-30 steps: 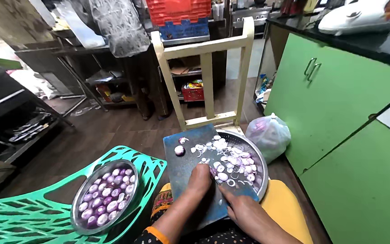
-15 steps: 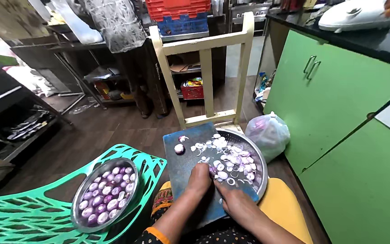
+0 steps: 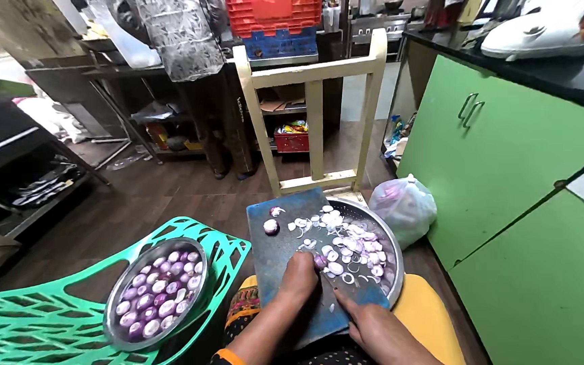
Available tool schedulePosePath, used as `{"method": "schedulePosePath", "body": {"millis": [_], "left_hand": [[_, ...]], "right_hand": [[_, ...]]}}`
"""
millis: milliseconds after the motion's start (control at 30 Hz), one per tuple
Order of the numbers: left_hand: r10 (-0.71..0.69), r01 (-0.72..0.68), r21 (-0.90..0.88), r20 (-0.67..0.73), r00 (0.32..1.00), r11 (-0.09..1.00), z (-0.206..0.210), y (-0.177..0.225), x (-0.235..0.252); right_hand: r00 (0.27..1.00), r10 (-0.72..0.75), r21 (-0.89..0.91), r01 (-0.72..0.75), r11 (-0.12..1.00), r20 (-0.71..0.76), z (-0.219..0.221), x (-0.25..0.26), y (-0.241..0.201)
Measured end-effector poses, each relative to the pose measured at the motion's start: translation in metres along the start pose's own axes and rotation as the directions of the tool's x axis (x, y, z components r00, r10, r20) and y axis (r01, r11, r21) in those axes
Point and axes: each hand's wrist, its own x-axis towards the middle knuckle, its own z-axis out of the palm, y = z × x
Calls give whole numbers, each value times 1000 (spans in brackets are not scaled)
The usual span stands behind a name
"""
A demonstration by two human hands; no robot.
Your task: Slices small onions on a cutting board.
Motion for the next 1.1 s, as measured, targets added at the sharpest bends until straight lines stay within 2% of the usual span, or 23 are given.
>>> {"method": "schedulePosePath", "body": {"millis": [100, 200, 367, 533, 700, 867, 1100], "left_hand": [[-1, 1, 12, 22, 1000, 1000, 1, 0, 0], [4, -4, 5, 4, 1000, 1000, 1, 2, -1], [-6, 6, -1, 0, 1000, 1000, 0, -1, 0], [-8, 8, 5, 3, 1000, 1000, 2, 2, 0], [-25, 25, 24, -6, 1000, 999, -3, 1, 0], [-28, 28, 28, 16, 999, 999, 0, 3, 1], [-20, 19, 26, 13, 1000, 999, -7, -2, 5]], "right_hand": [[1000, -13, 40, 15, 999, -27, -4, 10, -10], [999, 31, 15, -30, 999, -12, 5, 25, -13], [1000, -10, 18, 10, 1000, 9, -1, -4, -1], [999, -3, 31, 4, 1000, -35, 8, 21, -8], [999, -26, 29, 27, 999, -25, 1, 1, -1], [1000, -6, 74, 7, 997, -13, 4, 24, -10], [999, -35, 76, 37, 996, -27, -6, 11, -8]]}}
